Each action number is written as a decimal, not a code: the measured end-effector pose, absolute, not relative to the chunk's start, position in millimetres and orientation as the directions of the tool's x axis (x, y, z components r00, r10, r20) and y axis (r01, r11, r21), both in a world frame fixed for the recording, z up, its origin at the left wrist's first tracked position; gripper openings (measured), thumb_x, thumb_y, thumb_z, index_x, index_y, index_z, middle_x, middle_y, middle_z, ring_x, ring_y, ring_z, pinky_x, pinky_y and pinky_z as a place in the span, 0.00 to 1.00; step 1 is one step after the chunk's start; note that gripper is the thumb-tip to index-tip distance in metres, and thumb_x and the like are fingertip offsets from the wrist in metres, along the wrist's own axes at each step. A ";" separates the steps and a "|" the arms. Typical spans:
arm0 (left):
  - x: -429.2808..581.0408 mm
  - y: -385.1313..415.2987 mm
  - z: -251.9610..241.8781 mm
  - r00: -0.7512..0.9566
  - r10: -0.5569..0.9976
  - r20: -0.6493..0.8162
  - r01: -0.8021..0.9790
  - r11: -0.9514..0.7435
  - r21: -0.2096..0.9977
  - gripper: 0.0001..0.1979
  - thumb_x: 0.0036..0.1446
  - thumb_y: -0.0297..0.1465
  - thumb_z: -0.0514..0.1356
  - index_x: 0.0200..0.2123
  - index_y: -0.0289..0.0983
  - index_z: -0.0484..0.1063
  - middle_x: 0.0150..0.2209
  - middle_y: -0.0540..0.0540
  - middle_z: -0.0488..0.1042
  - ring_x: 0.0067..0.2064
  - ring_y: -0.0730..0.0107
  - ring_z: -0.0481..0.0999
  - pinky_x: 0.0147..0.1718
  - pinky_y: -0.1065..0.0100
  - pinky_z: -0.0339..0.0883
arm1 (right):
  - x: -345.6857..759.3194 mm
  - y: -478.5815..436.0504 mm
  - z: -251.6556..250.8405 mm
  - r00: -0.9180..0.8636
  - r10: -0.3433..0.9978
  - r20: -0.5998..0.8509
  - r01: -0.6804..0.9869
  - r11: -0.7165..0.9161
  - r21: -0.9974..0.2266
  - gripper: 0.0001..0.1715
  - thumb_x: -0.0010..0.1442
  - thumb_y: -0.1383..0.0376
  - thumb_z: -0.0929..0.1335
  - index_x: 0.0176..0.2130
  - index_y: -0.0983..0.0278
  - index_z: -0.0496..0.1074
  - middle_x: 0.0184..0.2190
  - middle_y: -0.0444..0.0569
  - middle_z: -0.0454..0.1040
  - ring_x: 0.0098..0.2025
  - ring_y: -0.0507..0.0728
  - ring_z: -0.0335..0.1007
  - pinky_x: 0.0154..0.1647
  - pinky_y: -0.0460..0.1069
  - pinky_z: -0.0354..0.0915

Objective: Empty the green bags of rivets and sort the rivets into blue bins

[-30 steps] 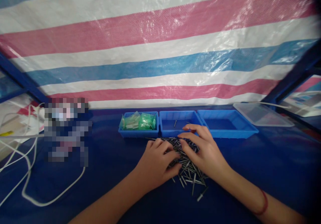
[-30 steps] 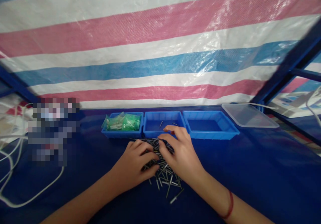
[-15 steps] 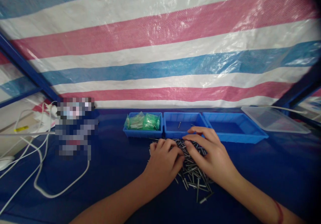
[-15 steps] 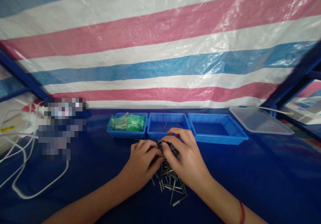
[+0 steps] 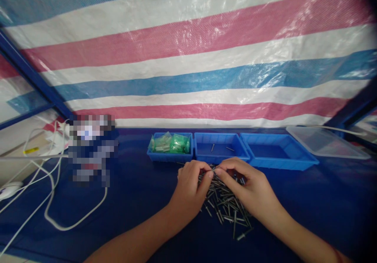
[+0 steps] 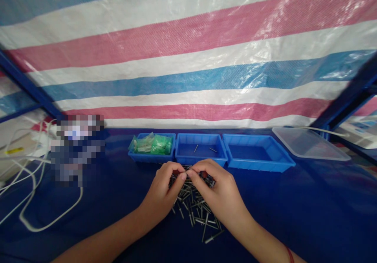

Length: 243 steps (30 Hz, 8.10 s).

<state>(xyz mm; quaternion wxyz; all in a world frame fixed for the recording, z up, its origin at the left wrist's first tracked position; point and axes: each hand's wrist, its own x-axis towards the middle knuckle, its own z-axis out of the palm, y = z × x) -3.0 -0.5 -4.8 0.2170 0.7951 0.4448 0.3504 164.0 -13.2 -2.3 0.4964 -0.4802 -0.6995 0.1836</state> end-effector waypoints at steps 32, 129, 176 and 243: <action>-41.2 20.6 21.8 0.577 0.776 0.256 0.623 -0.621 0.476 0.09 0.63 0.30 0.52 0.44 0.39 0.69 0.42 0.47 0.73 0.44 0.65 0.71 0.43 0.64 0.62 | 181.7 5.1 -6.8 -0.214 0.727 0.653 0.901 0.405 -0.156 0.12 0.62 0.61 0.65 0.41 0.62 0.76 0.41 0.51 0.75 0.46 0.63 0.63 0.42 0.56 0.59; -23.4 5.7 4.9 0.500 0.800 0.333 0.612 -0.598 0.518 0.11 0.62 0.33 0.55 0.47 0.39 0.69 0.43 0.46 0.73 0.46 0.62 0.68 0.46 0.60 0.61 | 164.4 -11.7 -7.6 -0.470 0.782 0.410 0.734 0.604 -0.312 0.08 0.63 0.70 0.62 0.33 0.63 0.68 0.32 0.48 0.70 0.35 0.57 0.63 0.37 0.52 0.59; -20.5 -1.6 1.0 0.601 0.752 0.270 0.636 -0.655 0.409 0.10 0.59 0.38 0.59 0.43 0.44 0.74 0.44 0.48 0.72 0.49 0.59 0.65 0.44 0.58 0.56 | 197.5 28.2 3.5 -0.178 0.698 0.693 0.948 0.310 -0.068 0.13 0.60 0.55 0.67 0.38 0.61 0.73 0.36 0.49 0.76 0.43 0.65 0.65 0.39 0.56 0.56; -15.8 -10.8 8.7 0.379 0.857 0.348 0.293 -0.468 0.834 0.05 0.60 0.28 0.57 0.38 0.36 0.72 0.33 0.47 0.72 0.34 0.71 0.70 0.34 0.71 0.63 | 165.6 -18.9 -11.6 -0.193 0.882 0.431 0.428 0.470 -0.772 0.04 0.60 0.63 0.67 0.36 0.60 0.71 0.30 0.46 0.73 0.32 0.54 0.70 0.31 0.47 0.68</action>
